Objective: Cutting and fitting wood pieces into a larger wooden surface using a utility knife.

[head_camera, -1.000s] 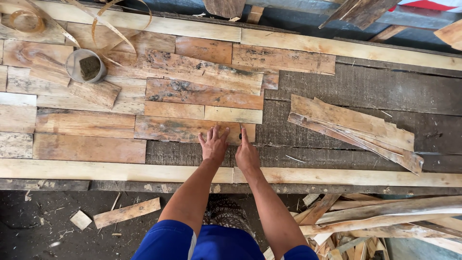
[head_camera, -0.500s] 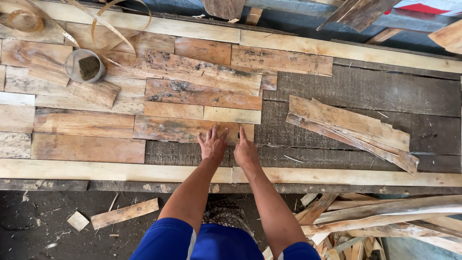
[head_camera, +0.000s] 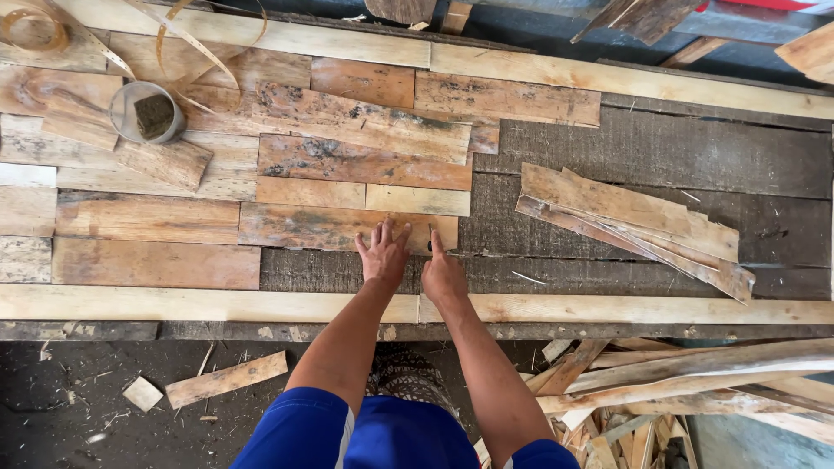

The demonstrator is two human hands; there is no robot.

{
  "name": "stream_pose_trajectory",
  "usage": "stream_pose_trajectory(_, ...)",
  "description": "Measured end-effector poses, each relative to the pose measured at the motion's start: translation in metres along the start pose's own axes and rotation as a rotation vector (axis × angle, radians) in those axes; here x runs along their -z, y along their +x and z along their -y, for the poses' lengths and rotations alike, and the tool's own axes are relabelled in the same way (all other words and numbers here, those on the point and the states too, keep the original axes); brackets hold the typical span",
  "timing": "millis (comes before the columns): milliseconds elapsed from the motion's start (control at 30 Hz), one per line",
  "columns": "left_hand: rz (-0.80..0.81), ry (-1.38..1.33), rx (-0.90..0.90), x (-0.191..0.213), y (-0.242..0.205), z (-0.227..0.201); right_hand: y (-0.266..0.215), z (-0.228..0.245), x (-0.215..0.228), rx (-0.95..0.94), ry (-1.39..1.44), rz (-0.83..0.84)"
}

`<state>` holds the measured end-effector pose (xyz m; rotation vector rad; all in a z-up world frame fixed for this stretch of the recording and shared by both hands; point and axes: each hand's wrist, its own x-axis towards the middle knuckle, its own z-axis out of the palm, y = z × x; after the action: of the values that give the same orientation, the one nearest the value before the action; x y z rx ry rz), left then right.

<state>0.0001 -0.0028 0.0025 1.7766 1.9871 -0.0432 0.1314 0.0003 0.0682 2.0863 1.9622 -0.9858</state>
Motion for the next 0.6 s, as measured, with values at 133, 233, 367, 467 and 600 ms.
stream_pose_trajectory(133,0.006,-0.022,-0.001,0.003,-0.001,0.000,-0.011,-0.001,-0.001,-0.023,0.008,0.034)
stream_pose_trajectory(233,0.023,-0.008,-0.003,0.003,0.001,0.000,-0.021,-0.003,-0.003,0.005,0.020,0.012)
stream_pose_trajectory(367,0.085,0.059,-0.017,0.007,0.001,-0.001,-0.039,0.000,-0.001,-0.018,0.092,0.053)
stream_pose_trajectory(467,0.090,0.055,-0.010,0.006,0.000,-0.001,-0.041,-0.011,-0.015,0.010,0.108,0.032)
stream_pose_trajectory(600,0.068,0.060,-0.007,0.009,-0.002,-0.002,-0.043,-0.028,-0.034,0.080,0.107,-0.034)
